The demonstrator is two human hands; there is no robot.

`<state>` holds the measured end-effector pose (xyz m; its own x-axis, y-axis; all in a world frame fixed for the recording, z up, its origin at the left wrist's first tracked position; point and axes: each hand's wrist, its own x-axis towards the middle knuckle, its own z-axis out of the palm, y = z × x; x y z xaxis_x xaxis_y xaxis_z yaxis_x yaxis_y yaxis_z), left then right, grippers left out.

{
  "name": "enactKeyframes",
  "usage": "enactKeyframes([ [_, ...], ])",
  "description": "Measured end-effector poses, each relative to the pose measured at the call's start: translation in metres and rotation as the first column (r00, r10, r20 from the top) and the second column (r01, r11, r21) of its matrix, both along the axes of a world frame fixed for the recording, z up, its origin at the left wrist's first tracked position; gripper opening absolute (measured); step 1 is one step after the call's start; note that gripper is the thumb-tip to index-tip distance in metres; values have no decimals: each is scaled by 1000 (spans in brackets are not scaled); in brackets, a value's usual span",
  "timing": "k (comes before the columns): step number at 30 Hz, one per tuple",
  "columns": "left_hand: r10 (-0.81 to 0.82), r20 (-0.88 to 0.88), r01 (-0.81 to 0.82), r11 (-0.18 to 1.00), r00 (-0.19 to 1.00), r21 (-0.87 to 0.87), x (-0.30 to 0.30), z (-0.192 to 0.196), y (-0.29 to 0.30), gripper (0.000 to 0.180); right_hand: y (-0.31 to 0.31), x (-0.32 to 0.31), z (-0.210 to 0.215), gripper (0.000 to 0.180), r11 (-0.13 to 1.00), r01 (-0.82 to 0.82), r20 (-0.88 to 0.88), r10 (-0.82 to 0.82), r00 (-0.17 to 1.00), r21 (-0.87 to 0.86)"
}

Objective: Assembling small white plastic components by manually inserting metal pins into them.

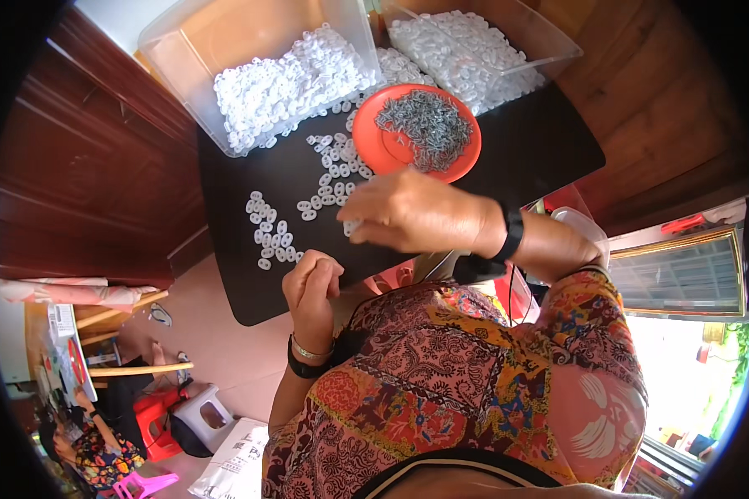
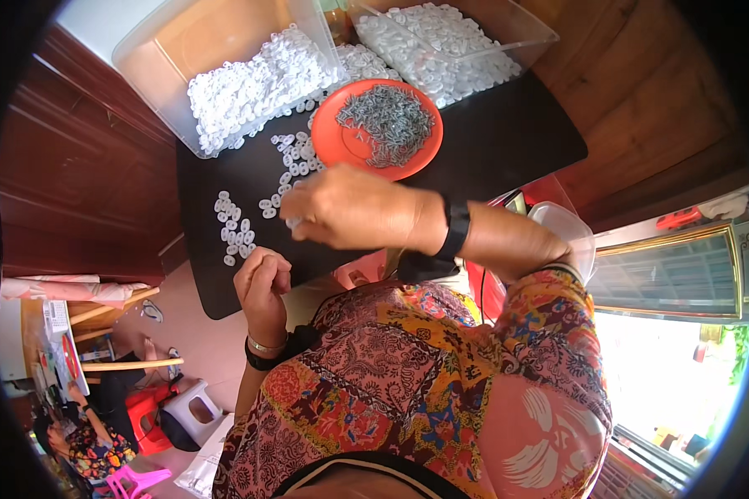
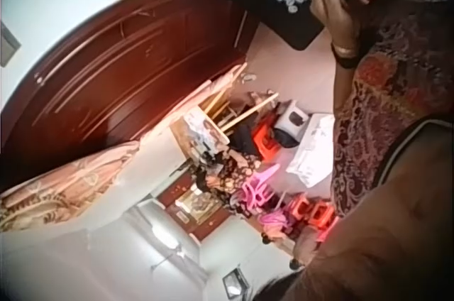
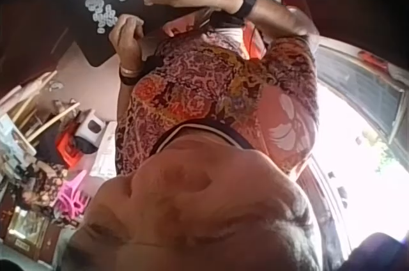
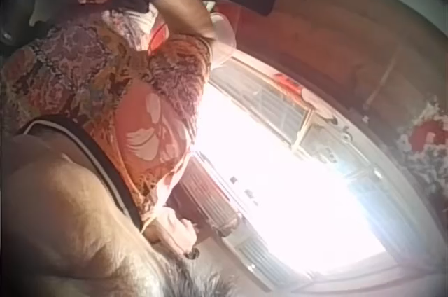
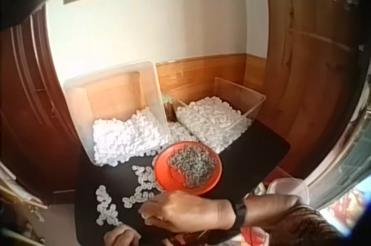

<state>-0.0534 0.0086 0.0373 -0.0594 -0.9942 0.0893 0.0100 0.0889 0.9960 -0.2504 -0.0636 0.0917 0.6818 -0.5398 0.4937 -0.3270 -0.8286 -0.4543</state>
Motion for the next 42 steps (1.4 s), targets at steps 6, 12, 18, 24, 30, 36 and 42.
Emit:
enactKeyframes([
  [6,39,-40,-39,999,998,9,15,-2,4,25,-58,-11,61,17,953,130,-107,-165,981,-273],
  [12,87,-107,-83,996,990,39,26,-7,7,21,-127,-92,102,20,573,434,-7,-609,793,-696],
  [18,92,-96,-91,996,991,21,28,-11,9,21,-121,-79,87,20,638,364,-138,-597,790,-679],
  [24,70,-81,-68,997,994,23,30,-11,13,21,-123,-60,11,16,923,352,-487,-382,785,-155],
  [30,129,-100,-121,989,987,83,41,-19,16,22,-117,-48,-20,17,948,318,-668,-240,704,-6],
  [36,146,-106,-136,986,984,95,44,-23,13,22,-82,-5,-1,15,987,161,-488,-144,861,-7],
  [42,126,-91,-118,989,988,93,43,-23,13,21,-73,21,-24,13,988,27,-711,-130,691,-153],
])
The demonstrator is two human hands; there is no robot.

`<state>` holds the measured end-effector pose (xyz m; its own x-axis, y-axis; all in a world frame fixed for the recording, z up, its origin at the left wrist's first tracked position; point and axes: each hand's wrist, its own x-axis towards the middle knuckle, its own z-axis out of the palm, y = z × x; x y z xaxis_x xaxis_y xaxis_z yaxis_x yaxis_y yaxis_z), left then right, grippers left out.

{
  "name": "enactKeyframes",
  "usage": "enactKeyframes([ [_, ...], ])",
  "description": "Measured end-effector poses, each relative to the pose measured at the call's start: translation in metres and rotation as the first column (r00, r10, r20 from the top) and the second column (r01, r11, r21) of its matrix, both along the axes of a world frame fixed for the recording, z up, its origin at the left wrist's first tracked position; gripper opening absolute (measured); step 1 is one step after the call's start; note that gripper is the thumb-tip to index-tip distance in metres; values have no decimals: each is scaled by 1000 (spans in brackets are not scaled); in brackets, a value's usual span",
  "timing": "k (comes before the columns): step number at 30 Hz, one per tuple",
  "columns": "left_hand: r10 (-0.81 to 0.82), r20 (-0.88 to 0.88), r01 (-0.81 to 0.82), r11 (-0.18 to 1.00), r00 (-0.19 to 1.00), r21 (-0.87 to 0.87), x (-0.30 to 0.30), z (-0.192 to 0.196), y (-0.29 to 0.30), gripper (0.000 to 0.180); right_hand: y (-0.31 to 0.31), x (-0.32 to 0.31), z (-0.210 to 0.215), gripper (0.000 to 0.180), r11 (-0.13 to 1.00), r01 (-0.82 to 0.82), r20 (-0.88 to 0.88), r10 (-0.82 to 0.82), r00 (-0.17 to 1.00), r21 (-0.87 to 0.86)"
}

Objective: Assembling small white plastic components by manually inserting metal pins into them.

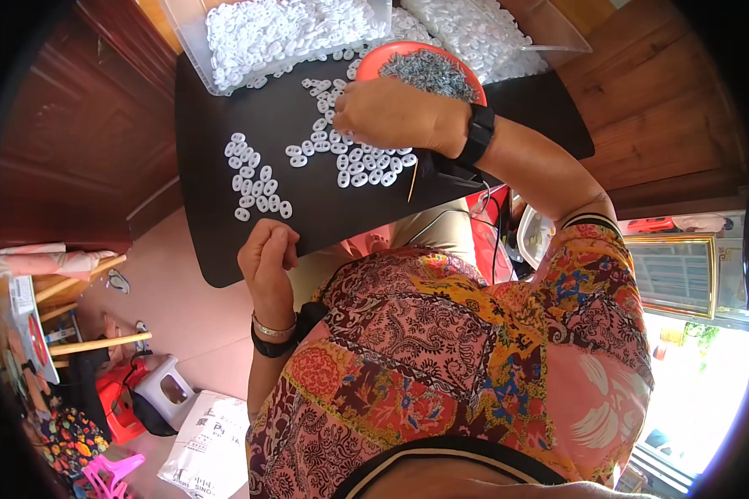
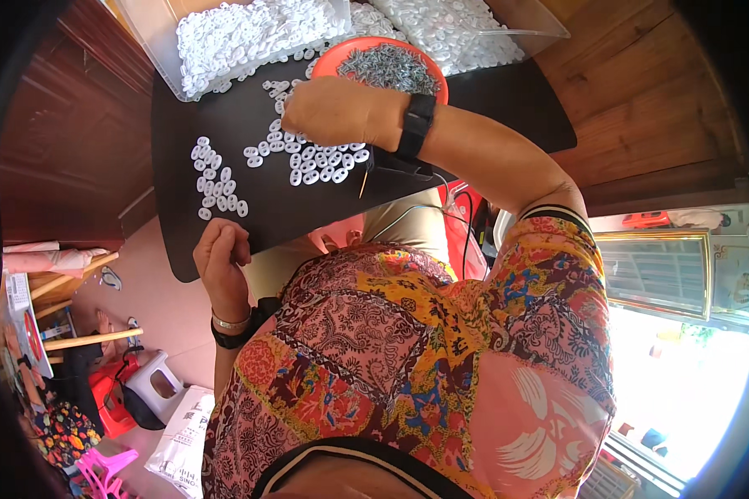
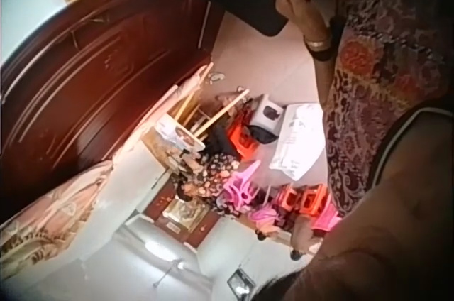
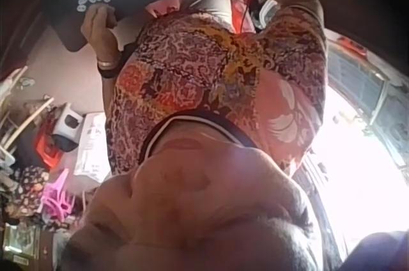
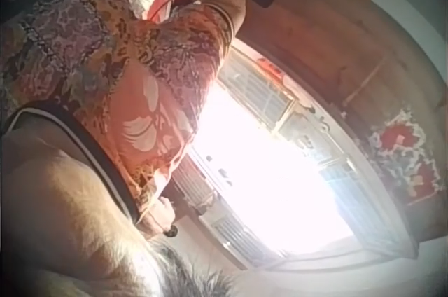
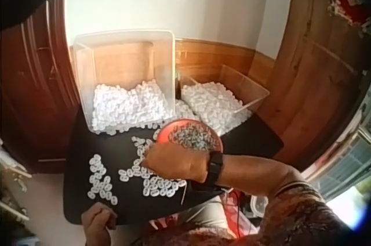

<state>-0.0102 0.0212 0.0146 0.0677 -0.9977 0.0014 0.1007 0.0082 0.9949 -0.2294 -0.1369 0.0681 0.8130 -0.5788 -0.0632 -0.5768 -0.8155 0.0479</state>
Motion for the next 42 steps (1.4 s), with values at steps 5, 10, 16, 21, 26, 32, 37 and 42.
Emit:
enactKeyframes([
  [5,1,7,-1,1000,1000,-13,1,-2,0,20,-5,5,-11,14,997,-65,39,67,997,-47],
  [10,-11,-3,11,1000,1000,-27,1,-2,-2,20,-10,8,-14,16,983,-116,159,139,977,-143],
  [16,42,6,-42,999,999,-15,7,-2,-2,22,-42,21,9,22,980,-51,74,67,995,-194],
  [21,151,-23,-152,982,988,-107,19,-11,-16,20,-112,34,24,29,985,115,122,-100,988,-127],
  [26,148,-10,-148,980,989,-132,18,-12,-19,20,-155,46,-8,45,964,133,76,-118,990,-232],
  [32,148,16,-144,979,989,-146,16,-11,-19,19,-143,51,-15,37,975,79,47,-71,996,-207],
  [37,151,33,-144,976,988,-166,17,-13,-18,18,-120,45,-7,23,975,24,14,-22,1000,-221],
  [42,150,63,-134,970,987,-201,17,-13,-17,18,-93,37,-1,35,996,19,-46,-23,999,-87],
])
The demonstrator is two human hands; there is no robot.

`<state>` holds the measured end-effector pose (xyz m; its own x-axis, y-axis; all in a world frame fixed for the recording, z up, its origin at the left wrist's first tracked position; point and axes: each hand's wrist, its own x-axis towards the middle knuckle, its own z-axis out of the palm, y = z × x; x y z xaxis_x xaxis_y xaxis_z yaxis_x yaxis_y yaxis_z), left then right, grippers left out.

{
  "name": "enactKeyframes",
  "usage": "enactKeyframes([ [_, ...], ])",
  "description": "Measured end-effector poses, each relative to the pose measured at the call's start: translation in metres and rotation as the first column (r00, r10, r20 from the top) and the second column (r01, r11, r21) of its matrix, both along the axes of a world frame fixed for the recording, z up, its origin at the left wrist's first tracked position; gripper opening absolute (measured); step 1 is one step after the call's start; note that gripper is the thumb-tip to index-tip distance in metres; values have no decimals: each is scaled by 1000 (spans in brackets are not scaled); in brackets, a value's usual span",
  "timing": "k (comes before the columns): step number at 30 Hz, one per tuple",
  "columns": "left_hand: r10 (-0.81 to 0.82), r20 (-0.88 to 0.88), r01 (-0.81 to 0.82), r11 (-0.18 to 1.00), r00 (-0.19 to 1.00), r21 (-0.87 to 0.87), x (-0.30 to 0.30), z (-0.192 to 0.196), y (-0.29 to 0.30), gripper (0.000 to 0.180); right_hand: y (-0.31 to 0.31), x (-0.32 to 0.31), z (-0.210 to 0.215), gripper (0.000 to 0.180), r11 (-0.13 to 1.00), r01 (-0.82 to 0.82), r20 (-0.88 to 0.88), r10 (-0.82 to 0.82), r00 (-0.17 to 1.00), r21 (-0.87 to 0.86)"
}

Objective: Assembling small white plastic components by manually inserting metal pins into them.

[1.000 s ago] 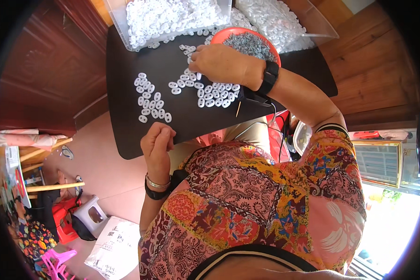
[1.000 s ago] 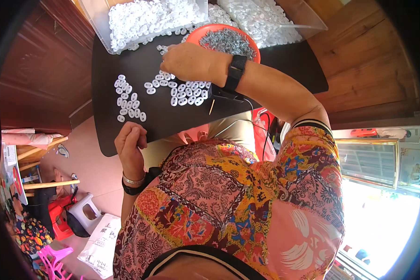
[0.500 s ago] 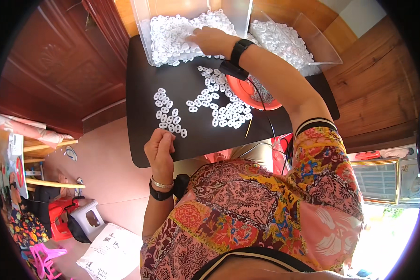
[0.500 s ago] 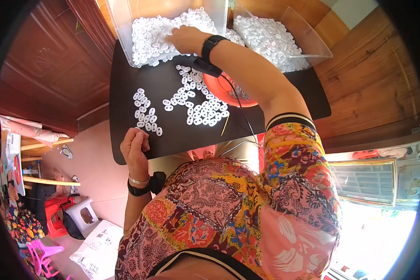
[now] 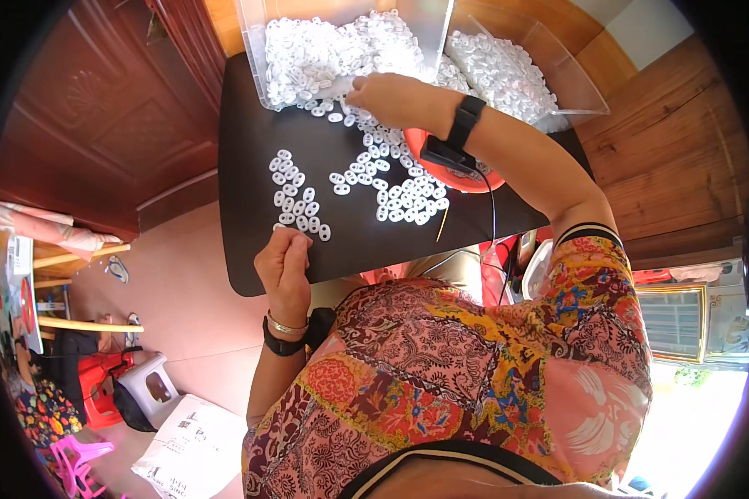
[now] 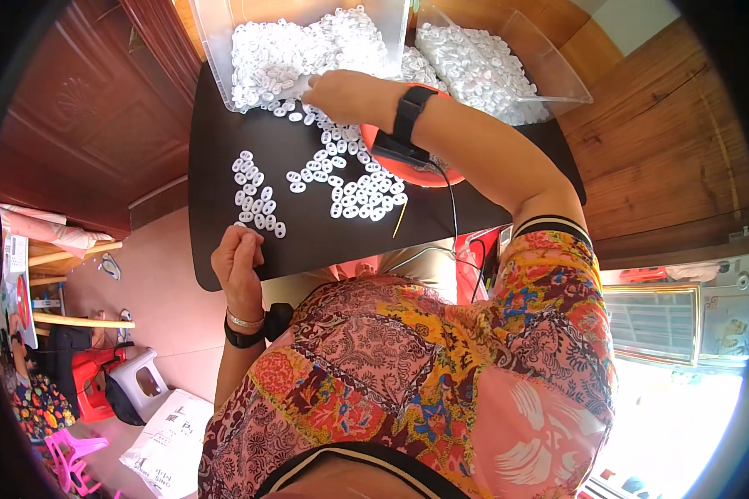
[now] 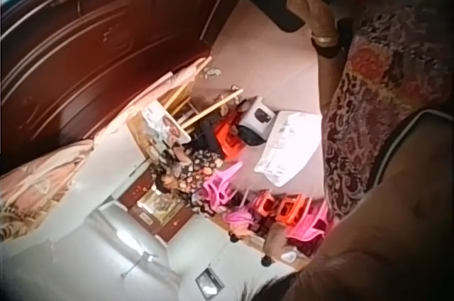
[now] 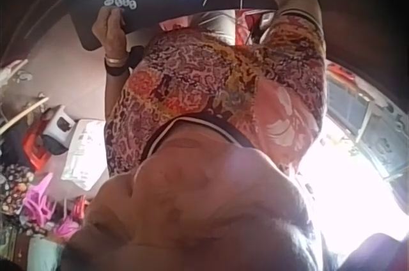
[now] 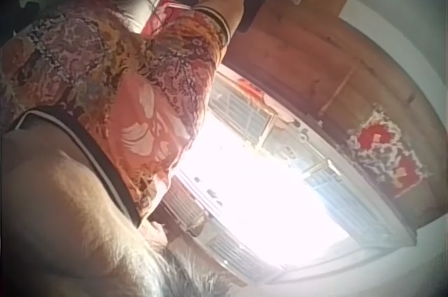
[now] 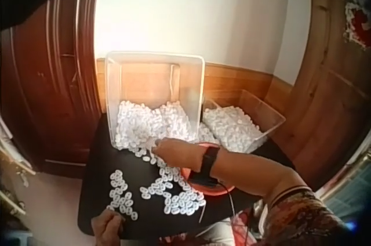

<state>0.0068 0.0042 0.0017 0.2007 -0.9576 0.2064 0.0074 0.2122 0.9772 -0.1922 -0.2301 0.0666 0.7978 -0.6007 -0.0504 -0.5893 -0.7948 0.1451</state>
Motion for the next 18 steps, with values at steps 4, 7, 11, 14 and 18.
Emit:
enactKeyframes([
  [4,3,15,-3,1000,1000,-7,0,-1,0,18,23,-8,1,40,986,-27,31,23,999,164],
  [7,4,6,-4,1000,1000,-2,-1,-1,0,18,29,-10,6,35,962,-39,37,30,999,270],
  [11,14,17,-14,1000,1000,0,-1,-1,0,18,28,-13,15,23,898,-230,206,161,965,376],
  [14,18,25,-18,1000,1000,-1,-1,-1,1,17,19,-11,24,18,914,-127,218,43,975,385],
  [18,10,23,-10,1000,1000,0,-1,0,0,17,15,-7,15,12,955,-101,164,56,985,280],
])
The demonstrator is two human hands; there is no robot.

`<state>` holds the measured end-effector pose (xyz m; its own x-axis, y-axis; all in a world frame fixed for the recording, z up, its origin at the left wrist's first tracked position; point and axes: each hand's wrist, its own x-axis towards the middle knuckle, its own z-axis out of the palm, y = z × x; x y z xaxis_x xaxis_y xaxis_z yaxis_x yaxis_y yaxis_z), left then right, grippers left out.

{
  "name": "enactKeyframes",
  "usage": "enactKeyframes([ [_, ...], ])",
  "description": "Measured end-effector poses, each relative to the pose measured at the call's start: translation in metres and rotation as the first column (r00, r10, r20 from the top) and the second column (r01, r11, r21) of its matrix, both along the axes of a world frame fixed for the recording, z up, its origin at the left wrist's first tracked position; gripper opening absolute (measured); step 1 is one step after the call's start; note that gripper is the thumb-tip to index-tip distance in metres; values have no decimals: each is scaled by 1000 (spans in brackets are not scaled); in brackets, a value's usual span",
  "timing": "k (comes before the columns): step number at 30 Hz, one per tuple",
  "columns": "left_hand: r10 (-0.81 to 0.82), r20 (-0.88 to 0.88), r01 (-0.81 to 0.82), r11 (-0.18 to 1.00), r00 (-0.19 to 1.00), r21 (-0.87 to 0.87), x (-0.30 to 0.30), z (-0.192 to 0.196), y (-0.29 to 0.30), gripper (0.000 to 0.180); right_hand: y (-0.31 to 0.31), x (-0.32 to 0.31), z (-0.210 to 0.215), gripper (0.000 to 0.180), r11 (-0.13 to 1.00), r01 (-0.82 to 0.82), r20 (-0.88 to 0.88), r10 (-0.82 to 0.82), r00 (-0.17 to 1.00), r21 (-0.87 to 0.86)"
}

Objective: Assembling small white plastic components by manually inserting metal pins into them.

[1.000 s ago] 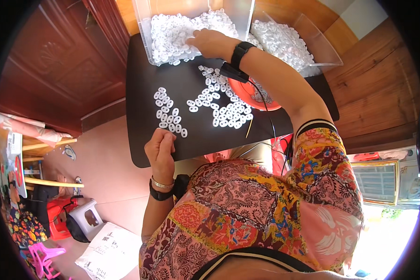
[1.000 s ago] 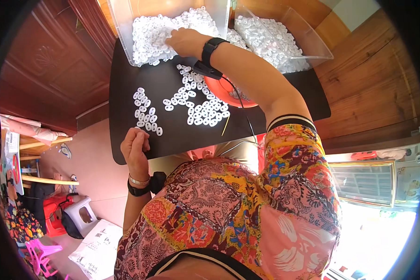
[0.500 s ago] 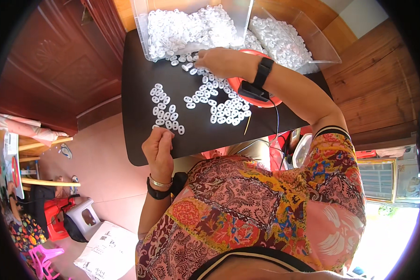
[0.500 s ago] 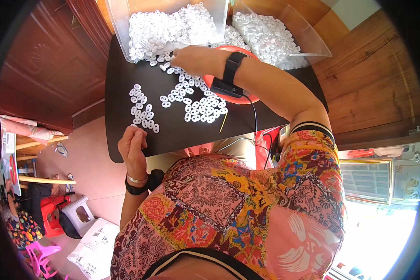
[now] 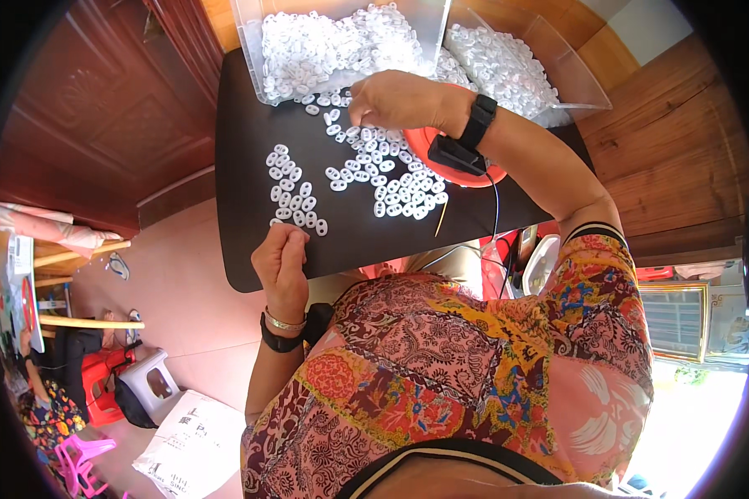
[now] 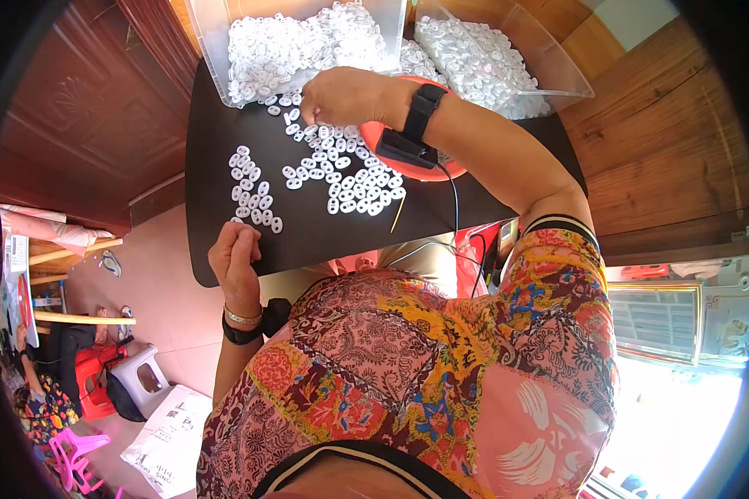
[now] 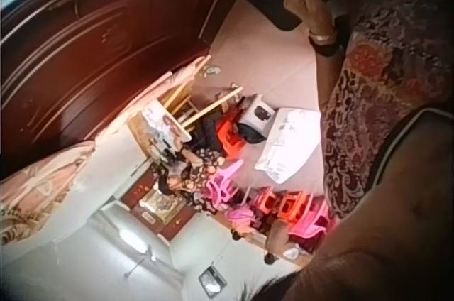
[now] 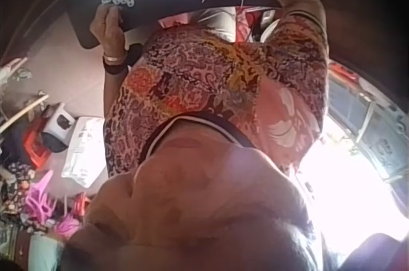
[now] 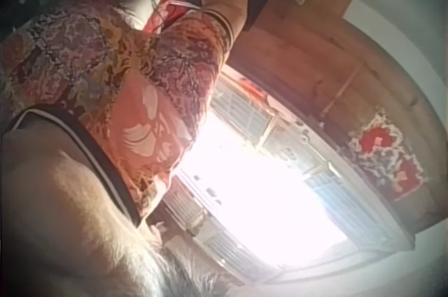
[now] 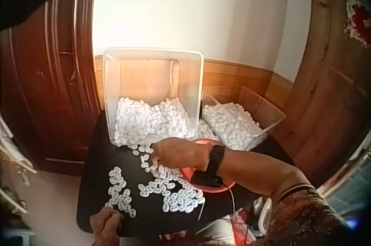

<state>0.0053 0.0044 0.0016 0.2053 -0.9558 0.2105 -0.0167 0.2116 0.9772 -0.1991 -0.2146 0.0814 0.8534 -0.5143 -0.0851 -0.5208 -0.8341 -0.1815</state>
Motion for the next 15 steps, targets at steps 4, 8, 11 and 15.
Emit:
enactKeyframes([
  [4,11,48,-10,1000,999,-14,1,-2,0,17,9,11,-7,11,988,-136,-58,140,988,73],
  [8,6,27,-5,999,1000,-48,2,-5,-1,17,11,13,-23,12,998,-54,-97,51,994,-24],
  [11,4,25,-3,999,1000,-51,2,-6,-1,17,11,12,-23,14,988,-85,-52,79,996,-128],
  [15,13,29,-12,999,999,-52,3,-6,0,17,17,18,-14,15,986,-113,-151,94,984,-121],
])
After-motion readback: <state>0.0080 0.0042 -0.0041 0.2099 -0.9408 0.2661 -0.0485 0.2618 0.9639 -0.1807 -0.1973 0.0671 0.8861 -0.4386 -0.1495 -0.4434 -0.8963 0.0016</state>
